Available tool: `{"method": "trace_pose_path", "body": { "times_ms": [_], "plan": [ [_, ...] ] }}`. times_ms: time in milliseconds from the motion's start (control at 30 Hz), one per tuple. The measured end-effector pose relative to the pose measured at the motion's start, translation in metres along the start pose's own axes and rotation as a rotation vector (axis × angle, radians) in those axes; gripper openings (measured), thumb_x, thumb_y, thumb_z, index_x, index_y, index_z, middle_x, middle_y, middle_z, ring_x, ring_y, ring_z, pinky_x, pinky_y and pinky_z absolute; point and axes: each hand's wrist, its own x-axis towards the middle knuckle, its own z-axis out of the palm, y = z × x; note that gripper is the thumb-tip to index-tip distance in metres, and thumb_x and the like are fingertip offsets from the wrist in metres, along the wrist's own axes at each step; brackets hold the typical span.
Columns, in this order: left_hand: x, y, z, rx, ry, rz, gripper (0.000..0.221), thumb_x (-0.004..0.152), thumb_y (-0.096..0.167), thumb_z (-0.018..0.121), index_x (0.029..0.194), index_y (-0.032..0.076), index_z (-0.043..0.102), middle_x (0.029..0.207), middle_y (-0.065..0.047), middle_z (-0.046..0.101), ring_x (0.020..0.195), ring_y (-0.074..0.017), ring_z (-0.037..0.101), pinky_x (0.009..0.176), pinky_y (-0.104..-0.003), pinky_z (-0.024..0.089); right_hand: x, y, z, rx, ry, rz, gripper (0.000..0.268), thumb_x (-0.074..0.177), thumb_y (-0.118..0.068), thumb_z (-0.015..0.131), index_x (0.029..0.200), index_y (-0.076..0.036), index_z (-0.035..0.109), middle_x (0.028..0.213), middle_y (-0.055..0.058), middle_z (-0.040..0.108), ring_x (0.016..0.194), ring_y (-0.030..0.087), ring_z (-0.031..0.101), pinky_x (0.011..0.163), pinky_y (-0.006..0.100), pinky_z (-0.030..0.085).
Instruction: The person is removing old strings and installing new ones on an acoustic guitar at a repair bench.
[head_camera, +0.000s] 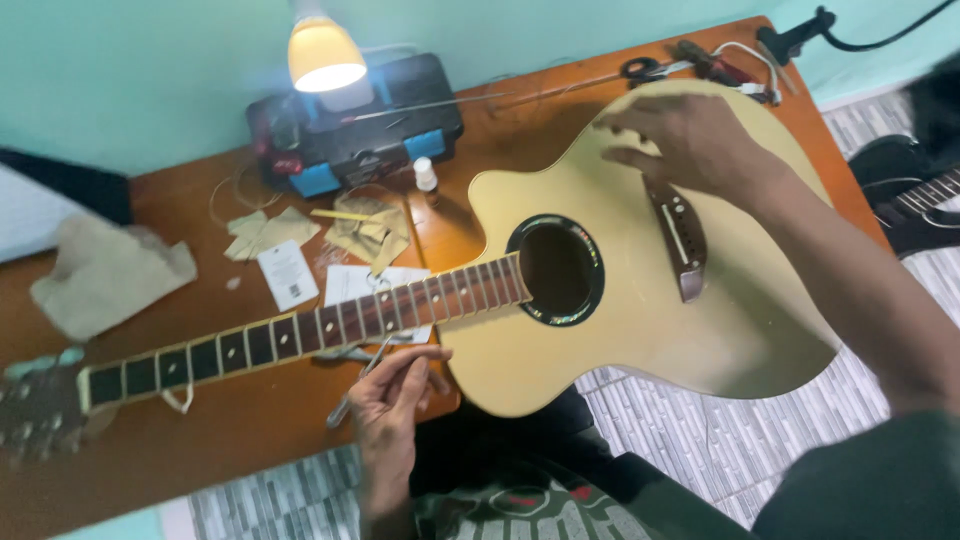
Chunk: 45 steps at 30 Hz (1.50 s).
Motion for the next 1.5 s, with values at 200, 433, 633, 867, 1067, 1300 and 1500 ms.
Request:
{"method": "trace_pose_path", "body": {
  "times_ms": [200,433,633,867,1067,1300,1500],
  "plan": [
    [-0.032,-0.007,-0.006,-0.080,-0.087,-0.017,0.019,0.098,0.007,0.065,0.112,-0.002,0.075,0.100,-0.014,0.081,0.066,-0.0123,0.072,0.057,-0.020,0.061,-0.009,-0.052,-0.029,0.183,-0.222,0.122,0.031,0.098,-0.044,0.070,0.123,-0.027,0.076,0.108,-0.007,0.076,0.086,0.023,0.071,0.059,0.041,0.051],
    [-0.071,0.000,-0.044,0.031,0.066,-0.051,0.019,0.097,0.011,0.064,0.108,0.004,0.078,0.098,-0.011,0.084,0.064,-0.0132,0.069,0.051,-0.019,0.045,0.084,-0.097,-0.017,0.343,-0.103,-0.158,0.027,0.100,-0.027,0.076,0.120,-0.010,0.078,0.097,0.004,0.078,0.071,0.021,0.068,0.054,0.035,0.049],
    [-0.089,-0.023,-0.099,0.200,0.428,0.031,0.019,0.098,0.015,0.064,0.108,0.007,0.077,0.100,-0.006,0.082,0.064,-0.0086,0.070,0.058,-0.017,0.050,0.130,-0.172,-0.003,0.375,-0.101,-0.356,0.012,0.097,-0.019,0.079,0.109,-0.019,0.079,0.099,0.002,0.078,0.071,0.019,0.070,0.057,0.040,0.056],
    [-0.065,-0.086,-0.132,1.010,0.520,0.185,0.033,0.096,0.031,0.071,0.122,0.010,0.073,0.119,-0.008,0.072,0.106,-0.0226,0.064,0.082,-0.036,0.054,0.099,-0.198,-0.030,0.343,-0.136,-0.327,0.028,0.095,-0.023,0.078,0.122,-0.016,0.076,0.109,0.007,0.078,0.078,0.021,0.072,0.070,0.042,0.064],
    [-0.031,-0.081,-0.107,1.289,0.315,0.275,0.037,0.106,0.042,0.045,0.121,0.022,0.072,0.131,0.002,0.058,0.122,-0.0240,0.053,0.090,-0.045,0.039,0.001,-0.169,-0.088,0.177,-0.133,-0.045,0.035,0.095,-0.036,0.073,0.129,-0.029,0.073,0.119,0.000,0.077,0.086,0.019,0.073,0.072,0.038,0.057],
    [-0.044,-0.005,-0.091,0.897,0.188,0.178,0.023,0.095,0.009,0.069,0.118,0.004,0.072,0.108,-0.011,0.077,0.093,-0.0219,0.074,0.083,-0.034,0.059,-0.099,-0.095,-0.126,0.294,0.086,0.297,0.020,0.106,0.002,0.083,0.125,0.003,0.079,0.117,0.014,0.079,0.065,0.018,0.060,0.066,0.028,0.049],
    [0.009,0.039,0.019,0.810,-0.132,0.665,0.035,0.098,0.001,0.070,0.132,0.004,0.067,0.107,-0.012,0.070,0.088,-0.0209,0.071,0.076,-0.031,0.060,-0.123,-0.033,-0.056,0.459,0.028,0.431,0.021,0.102,-0.003,0.077,0.123,-0.001,0.077,0.110,0.013,0.075,0.084,0.019,0.068,0.071,0.031,0.057]
  ]
}}
